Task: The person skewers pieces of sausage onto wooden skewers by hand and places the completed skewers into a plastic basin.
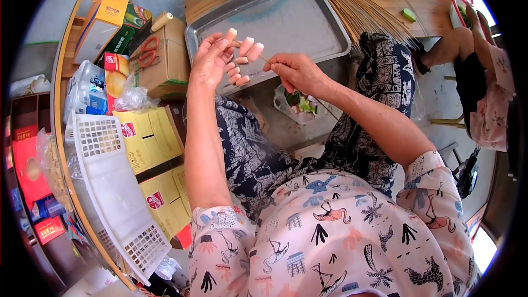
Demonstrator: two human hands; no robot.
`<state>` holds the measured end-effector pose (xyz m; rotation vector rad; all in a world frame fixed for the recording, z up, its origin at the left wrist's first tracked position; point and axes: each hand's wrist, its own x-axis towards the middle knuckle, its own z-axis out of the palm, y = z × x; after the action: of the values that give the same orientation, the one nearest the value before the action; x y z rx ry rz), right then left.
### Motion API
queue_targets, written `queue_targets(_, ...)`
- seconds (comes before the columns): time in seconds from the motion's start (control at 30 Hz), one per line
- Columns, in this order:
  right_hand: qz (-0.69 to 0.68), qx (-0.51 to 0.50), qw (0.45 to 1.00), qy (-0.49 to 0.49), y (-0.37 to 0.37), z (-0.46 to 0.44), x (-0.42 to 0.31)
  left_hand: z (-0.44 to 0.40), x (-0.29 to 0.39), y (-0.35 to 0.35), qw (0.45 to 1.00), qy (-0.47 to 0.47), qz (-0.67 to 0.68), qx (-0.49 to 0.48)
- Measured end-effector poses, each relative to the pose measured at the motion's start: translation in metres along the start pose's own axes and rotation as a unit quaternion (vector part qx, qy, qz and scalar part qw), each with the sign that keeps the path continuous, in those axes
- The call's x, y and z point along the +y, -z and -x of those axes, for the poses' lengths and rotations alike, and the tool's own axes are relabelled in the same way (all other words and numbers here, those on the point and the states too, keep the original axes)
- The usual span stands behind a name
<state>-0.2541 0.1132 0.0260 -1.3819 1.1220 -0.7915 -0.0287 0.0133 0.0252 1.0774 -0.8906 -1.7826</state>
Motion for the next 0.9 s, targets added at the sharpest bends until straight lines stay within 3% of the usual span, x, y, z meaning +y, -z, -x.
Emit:
queue_targets(0.43, -0.067, 0.01, 0.998, -0.018, 0.0, -0.007, -0.002, 0.009, 0.005, -0.02, 0.999, 0.035, -0.028, -0.025)
queue_targets(0.6, -0.071, -0.008, 0.997, -0.008, -0.002, -0.007, -0.002, 0.007, 0.004, -0.019, 0.992, 0.073, -0.005, -0.098)
queue_targets(0.63, -0.077, 0.0, 0.997, -0.009, -0.002, -0.007, -0.003, 0.011, 0.003, -0.024, 0.996, 0.063, -0.02, -0.065)
queue_targets(0.9, -0.066, -0.005, 0.997, -0.024, -0.003, -0.009, 0.003, 0.006, 0.004, -0.021, 0.992, 0.089, -0.056, -0.068)
